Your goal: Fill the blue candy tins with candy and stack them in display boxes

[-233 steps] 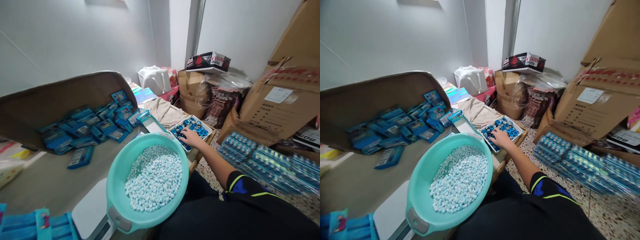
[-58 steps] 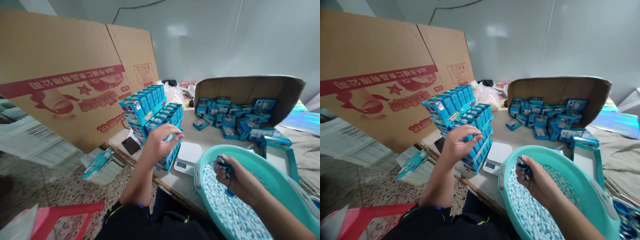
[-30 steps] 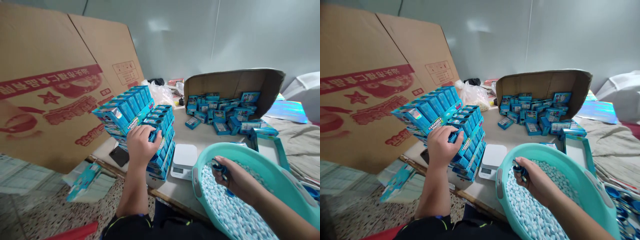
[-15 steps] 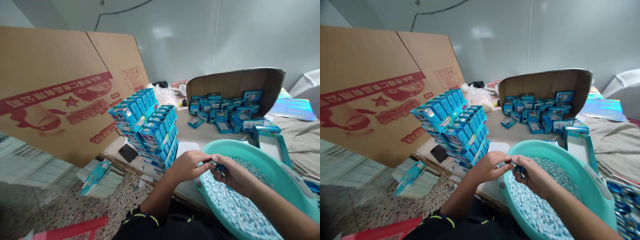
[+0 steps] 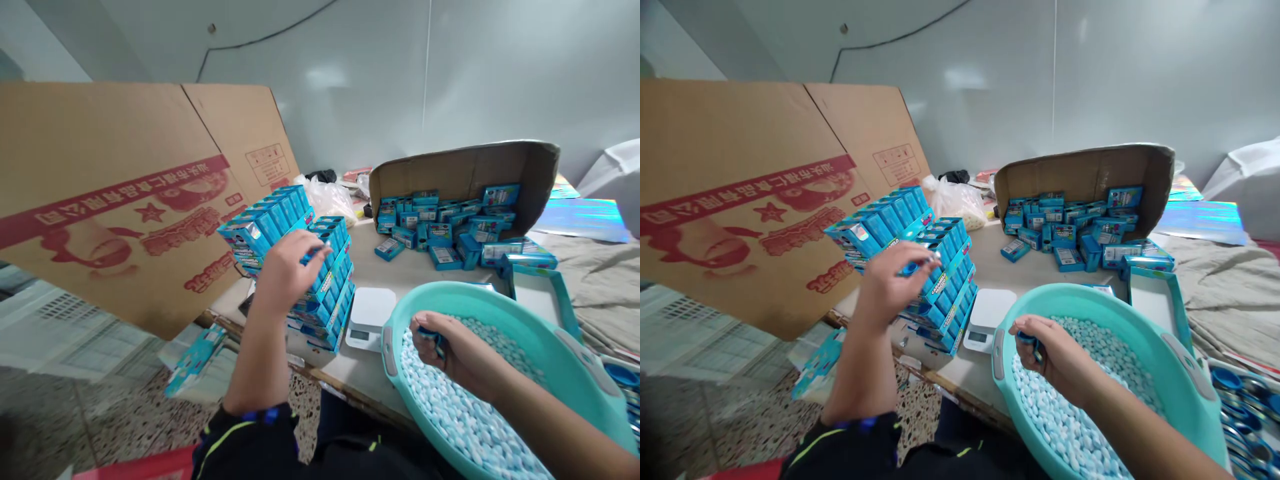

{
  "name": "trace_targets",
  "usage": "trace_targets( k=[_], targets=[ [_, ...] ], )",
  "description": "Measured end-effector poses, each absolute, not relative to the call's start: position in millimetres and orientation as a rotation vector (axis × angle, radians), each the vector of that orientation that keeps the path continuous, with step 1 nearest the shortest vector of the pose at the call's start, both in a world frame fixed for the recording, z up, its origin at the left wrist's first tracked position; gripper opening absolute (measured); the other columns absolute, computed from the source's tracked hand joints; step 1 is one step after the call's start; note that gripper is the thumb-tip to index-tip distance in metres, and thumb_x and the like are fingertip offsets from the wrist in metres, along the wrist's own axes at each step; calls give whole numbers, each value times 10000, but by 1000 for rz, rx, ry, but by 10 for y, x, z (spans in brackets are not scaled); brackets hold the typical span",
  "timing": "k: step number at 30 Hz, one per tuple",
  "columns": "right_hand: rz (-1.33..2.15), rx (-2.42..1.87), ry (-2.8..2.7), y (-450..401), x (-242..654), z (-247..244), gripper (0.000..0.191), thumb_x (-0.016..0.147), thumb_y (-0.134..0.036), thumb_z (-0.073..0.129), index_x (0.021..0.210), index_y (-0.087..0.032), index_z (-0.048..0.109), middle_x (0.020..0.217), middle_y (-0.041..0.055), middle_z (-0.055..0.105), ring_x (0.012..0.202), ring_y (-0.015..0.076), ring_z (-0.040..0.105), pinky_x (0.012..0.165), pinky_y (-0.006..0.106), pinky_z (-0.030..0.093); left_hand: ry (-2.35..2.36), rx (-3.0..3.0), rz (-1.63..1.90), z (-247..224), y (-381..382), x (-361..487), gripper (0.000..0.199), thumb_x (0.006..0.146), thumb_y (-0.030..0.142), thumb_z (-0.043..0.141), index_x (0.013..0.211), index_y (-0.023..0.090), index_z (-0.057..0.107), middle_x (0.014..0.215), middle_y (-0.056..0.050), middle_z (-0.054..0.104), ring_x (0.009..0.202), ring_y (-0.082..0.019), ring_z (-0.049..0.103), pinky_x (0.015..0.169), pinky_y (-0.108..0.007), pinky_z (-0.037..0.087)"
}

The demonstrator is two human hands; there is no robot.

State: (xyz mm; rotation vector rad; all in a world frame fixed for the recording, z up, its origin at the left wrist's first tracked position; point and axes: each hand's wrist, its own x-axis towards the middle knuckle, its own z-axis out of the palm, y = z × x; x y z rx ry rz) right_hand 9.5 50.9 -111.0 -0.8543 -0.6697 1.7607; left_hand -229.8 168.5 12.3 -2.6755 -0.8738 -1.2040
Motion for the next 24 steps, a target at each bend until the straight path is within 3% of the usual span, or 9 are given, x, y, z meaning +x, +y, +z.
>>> trace_targets(
  k=[6, 10, 14, 17, 21, 24],
  targets=[
    [1715, -924, -675, 499, 126, -982, 426, 711, -530, 843, 722, -174, 609, 597, -34, 400, 556, 94, 288, 515, 243, 215, -1288, -2555, -598, 300, 2239, -2347, 198, 938, 242, 552, 913, 155, 728, 999, -101, 715, 987, -249, 670, 929, -386, 520],
    [1648, -956, -658, 490, 153, -938, 428, 687, -537, 853, 765, -166, 656, 613, -30, 415, 573, 100, 312, 514, 244, 222, -1381, -2645, -586, 242, 2345, -2350, 264, 954, 287, 507, 962, 164, 741, 1056, -96, 727, 1013, -249, 675, 941, -391, 515],
    [1636, -931, -689, 496, 165, -950, 404, 750, -550, 804, 796, -170, 675, 626, -24, 427, 583, 107, 329, 518, 249, 236, -1380, -2664, -535, 280, 2268, -2366, 328, 960, 281, 441, 851, 180, 734, 1027, -83, 728, 988, -235, 675, 941, -387, 512],
    [1634, -954, -726, 495, 159, -974, 394, 781, -551, 775, 815, -169, 685, 607, -28, 422, 569, 107, 318, 518, 256, 232, -1399, -2594, -438, 294, 2179, -2302, 312, 936, 341, 493, 850, 179, 746, 1029, -94, 717, 982, -252, 673, 936, -400, 516],
    [1624, -966, -769, 478, 147, -991, 390, 797, -550, 759, 809, -168, 682, 591, -31, 415, 551, 108, 316, 512, 269, 216, -1387, -2361, -286, 235, 2101, -2166, 276, 870, 386, 598, 858, 149, 738, 1019, -145, 700, 1035, -344, 656, 966, -500, 487],
    [1635, -971, -782, 458, 150, -988, 385, 811, -549, 748, 818, -169, 679, 593, -27, 429, 549, 110, 326, 511, 272, 206, -1409, -2303, -329, 165, 2106, -2111, 243, 850, 367, 617, 872, 149, 720, 993, -149, 699, 1013, -345, 657, 933, -485, 497]
  ],
)
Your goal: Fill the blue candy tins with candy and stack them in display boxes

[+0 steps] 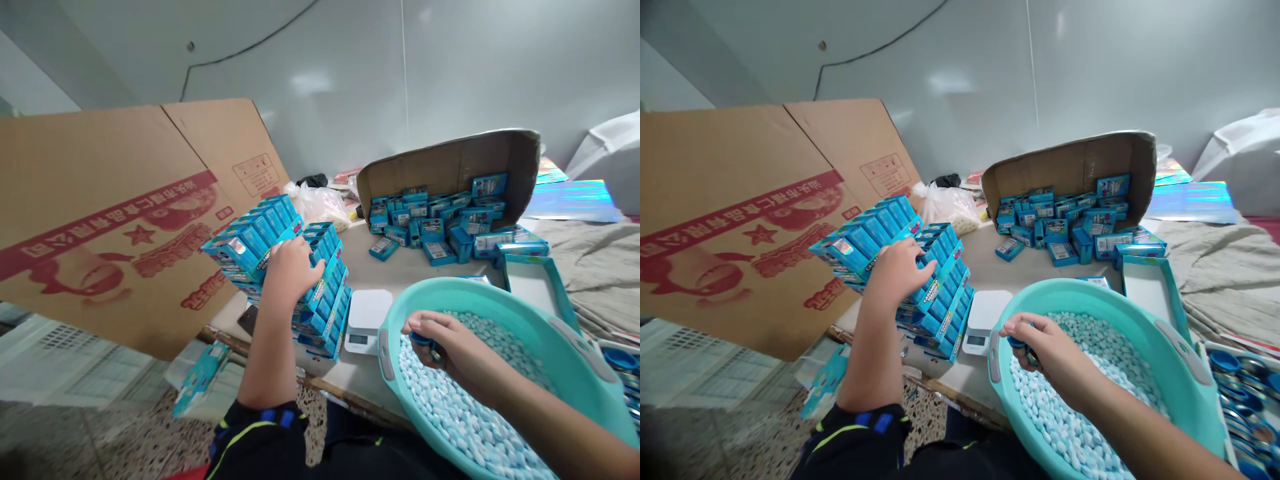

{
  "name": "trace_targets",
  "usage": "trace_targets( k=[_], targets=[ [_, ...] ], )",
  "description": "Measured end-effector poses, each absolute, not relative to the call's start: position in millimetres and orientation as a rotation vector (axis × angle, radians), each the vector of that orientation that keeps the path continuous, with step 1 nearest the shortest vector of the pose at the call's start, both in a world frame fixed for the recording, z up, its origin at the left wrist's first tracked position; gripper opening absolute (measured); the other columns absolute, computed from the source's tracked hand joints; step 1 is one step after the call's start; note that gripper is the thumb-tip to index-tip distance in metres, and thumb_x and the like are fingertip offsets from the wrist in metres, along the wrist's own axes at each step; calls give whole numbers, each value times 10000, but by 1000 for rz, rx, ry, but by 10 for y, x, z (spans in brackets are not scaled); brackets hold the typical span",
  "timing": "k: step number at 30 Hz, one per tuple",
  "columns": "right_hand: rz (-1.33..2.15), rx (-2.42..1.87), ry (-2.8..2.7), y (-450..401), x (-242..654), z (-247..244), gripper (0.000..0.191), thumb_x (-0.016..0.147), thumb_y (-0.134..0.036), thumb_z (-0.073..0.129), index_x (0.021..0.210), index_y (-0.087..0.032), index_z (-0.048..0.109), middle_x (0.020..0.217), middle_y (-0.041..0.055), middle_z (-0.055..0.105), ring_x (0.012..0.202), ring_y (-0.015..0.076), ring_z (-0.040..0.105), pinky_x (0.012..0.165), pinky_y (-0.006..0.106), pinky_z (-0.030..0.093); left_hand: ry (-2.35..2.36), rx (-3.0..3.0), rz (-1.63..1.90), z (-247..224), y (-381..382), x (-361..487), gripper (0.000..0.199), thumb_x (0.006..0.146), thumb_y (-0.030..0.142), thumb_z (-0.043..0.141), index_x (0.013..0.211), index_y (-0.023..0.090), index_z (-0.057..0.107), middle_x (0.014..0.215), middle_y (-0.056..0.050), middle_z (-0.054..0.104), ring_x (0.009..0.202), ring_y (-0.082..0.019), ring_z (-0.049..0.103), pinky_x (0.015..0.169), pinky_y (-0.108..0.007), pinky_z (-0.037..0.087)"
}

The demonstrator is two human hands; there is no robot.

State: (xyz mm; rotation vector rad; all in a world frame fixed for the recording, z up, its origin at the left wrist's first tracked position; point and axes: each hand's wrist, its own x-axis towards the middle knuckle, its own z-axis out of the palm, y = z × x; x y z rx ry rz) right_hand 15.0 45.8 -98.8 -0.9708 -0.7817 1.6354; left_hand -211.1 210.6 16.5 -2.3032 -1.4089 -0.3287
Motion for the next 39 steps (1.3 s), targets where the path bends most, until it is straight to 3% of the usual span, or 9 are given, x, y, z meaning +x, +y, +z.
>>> trace_targets(
  k=[5, 7, 11, 13, 15, 17, 25, 33, 39],
  targets=[
    [1663, -961, -751, 434, 143, -1000, 390, 790, -538, 765, 823, -163, 662, 601, -23, 442, 553, 107, 341, 510, 259, 226, -1535, -2273, -496, 98, 2143, -2090, 243, 842, 383, 633, 837, 153, 711, 969, -148, 718, 954, -333, 667, 881, -449, 515],
    [1670, -950, -730, 442, 127, -1034, 374, 814, -525, 742, 842, -162, 660, 607, -23, 444, 555, 105, 344, 508, 249, 242, -1550, -2283, -598, 78, 2067, -2076, 289, 889, 414, 606, 868, 147, 716, 999, -150, 728, 988, -332, 668, 994, -490, 478],
    [1732, -927, -547, 510, 91, -1117, 288, 857, -453, 685, 817, -174, 625, 607, -32, 420, 546, 100, 336, 493, 226, 261, -1318, -2402, -1123, -77, 1659, -1933, 320, 1002, 420, 489, 1122, 191, 677, 1172, -91, 722, 1156, -264, 641, 1238, -565, 229],
    [1767, -901, -442, 550, 74, -1139, 263, 849, -427, 687, 811, -178, 610, 614, -40, 406, 537, 93, 322, 481, 213, 261, -1048, -2623, -1280, -253, 1435, -1797, 299, 982, 430, 547, 1149, 215, 670, 1103, -68, 735, 1074, -223, 666, 1182, -491, 360],
    [1736, -879, -402, 573, 59, -1151, 247, 835, -402, 705, 815, -178, 605, 648, -35, 436, 549, 89, 340, 487, 201, 291, -743, -3062, -1174, -465, 1287, -1643, 360, 908, 454, 679, 1188, 227, 677, 1067, -62, 736, 988, -195, 685, 995, -374, 523],
    [1677, -863, -390, 578, 48, -1165, 239, 816, -373, 728, 794, -181, 587, 675, -32, 459, 566, 87, 364, 507, 197, 335, -547, -3263, -1086, -663, 1236, -1504, 338, 865, 426, 743, 1135, 225, 716, 1069, -73, 730, 971, -189, 687, 888, -330, 560],
    [1626, -891, -279, 618, 47, -1149, 285, 842, -415, 735, 803, -165, 606, 644, -18, 507, 566, 96, 444, 528, 200, 389, -476, -3179, -1248, -986, 1382, -1443, 180, 903, 396, 713, 944, 223, 740, 954, -68, 756, 904, -191, 711, 826, -342, 591],
    [1604, -942, -430, 652, 122, -1051, 325, 820, -443, 707, 872, -125, 667, 638, -26, 456, 535, 89, 359, 482, 215, 276, -708, -2647, -1192, -243, 1577, -1999, 102, 954, 252, 629, 888, 205, 691, 925, -56, 755, 930, -189, 689, 891, -344, 536],
    [1479, -972, -605, 592, 177, -994, 400, 751, -504, 769, 901, -140, 696, 653, -16, 465, 565, 114, 352, 498, 255, 264, -1252, -2499, -606, 360, 2356, -2251, 279, 948, 376, 547, 894, 196, 753, 1001, -95, 770, 977, -268, 694, 903, -386, 521]
  ],
)
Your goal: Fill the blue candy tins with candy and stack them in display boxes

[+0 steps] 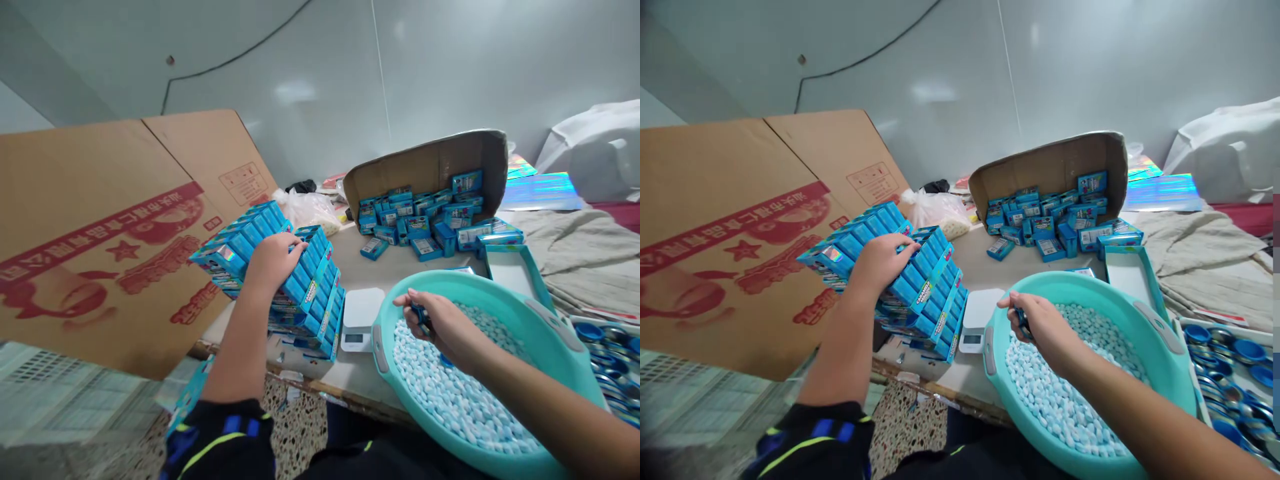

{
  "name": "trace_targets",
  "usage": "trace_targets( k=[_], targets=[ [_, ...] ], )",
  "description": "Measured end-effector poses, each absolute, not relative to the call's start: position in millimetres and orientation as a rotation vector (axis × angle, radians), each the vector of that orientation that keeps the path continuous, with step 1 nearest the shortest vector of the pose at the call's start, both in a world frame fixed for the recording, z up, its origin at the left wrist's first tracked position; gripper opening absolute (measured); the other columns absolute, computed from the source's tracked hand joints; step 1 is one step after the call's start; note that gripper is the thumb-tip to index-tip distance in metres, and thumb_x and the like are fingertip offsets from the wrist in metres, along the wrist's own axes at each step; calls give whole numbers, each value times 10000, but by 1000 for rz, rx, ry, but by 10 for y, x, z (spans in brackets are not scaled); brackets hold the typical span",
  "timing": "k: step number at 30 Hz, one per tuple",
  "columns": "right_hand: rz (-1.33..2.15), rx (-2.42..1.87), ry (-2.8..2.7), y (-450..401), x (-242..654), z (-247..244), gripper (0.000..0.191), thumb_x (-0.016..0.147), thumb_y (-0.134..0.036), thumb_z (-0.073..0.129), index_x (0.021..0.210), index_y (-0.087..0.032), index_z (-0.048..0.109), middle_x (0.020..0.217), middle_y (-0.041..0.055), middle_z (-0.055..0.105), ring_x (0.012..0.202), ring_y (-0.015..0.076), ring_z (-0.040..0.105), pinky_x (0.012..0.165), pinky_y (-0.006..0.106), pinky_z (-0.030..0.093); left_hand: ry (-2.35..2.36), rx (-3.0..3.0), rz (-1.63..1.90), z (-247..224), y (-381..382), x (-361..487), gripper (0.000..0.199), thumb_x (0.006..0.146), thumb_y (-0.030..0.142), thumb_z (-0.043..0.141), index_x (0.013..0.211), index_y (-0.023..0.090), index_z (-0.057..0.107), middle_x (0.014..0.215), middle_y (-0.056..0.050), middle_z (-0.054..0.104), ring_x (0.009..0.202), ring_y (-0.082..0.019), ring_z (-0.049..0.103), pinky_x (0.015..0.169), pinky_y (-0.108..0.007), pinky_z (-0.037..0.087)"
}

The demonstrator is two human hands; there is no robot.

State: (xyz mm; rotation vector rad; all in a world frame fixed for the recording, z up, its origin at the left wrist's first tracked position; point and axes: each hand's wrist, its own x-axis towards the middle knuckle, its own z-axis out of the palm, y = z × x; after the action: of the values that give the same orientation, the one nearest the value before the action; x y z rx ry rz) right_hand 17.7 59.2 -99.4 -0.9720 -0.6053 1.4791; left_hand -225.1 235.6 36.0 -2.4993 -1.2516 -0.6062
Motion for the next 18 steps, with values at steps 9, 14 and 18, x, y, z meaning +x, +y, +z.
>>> trace_targets(
  k=[9, 14, 18],
  targets=[
    [1506, -1001, -680, 537, 159, -1020, 449, 830, -575, 685, 935, -139, 686, 644, -29, 450, 557, 110, 338, 516, 260, 243, -1470, -2597, -171, 444, 2413, -2126, 518, 895, 589, 521, 1082, 159, 741, 1184, -127, 735, 1109, -324, 667, 968, -429, 516],
    [1565, -988, -632, 545, 148, -1011, 370, 860, -488, 695, 931, -125, 692, 641, -25, 450, 552, 102, 351, 499, 243, 257, -1468, -2611, -185, 392, 2445, -2166, 506, 851, 526, 609, 1158, 141, 724, 1241, -124, 717, 1154, -318, 655, 1041, -424, 496],
    [1796, -854, -292, 547, 138, -1026, 315, 874, -451, 701, 866, -138, 670, 637, -42, 376, 527, 85, 308, 453, 216, 266, -1448, -2625, -341, 312, 2400, -2224, 437, 926, 489, 557, 1121, 141, 736, 1219, -114, 727, 1165, -286, 651, 1054, -414, 490]
  ],
)
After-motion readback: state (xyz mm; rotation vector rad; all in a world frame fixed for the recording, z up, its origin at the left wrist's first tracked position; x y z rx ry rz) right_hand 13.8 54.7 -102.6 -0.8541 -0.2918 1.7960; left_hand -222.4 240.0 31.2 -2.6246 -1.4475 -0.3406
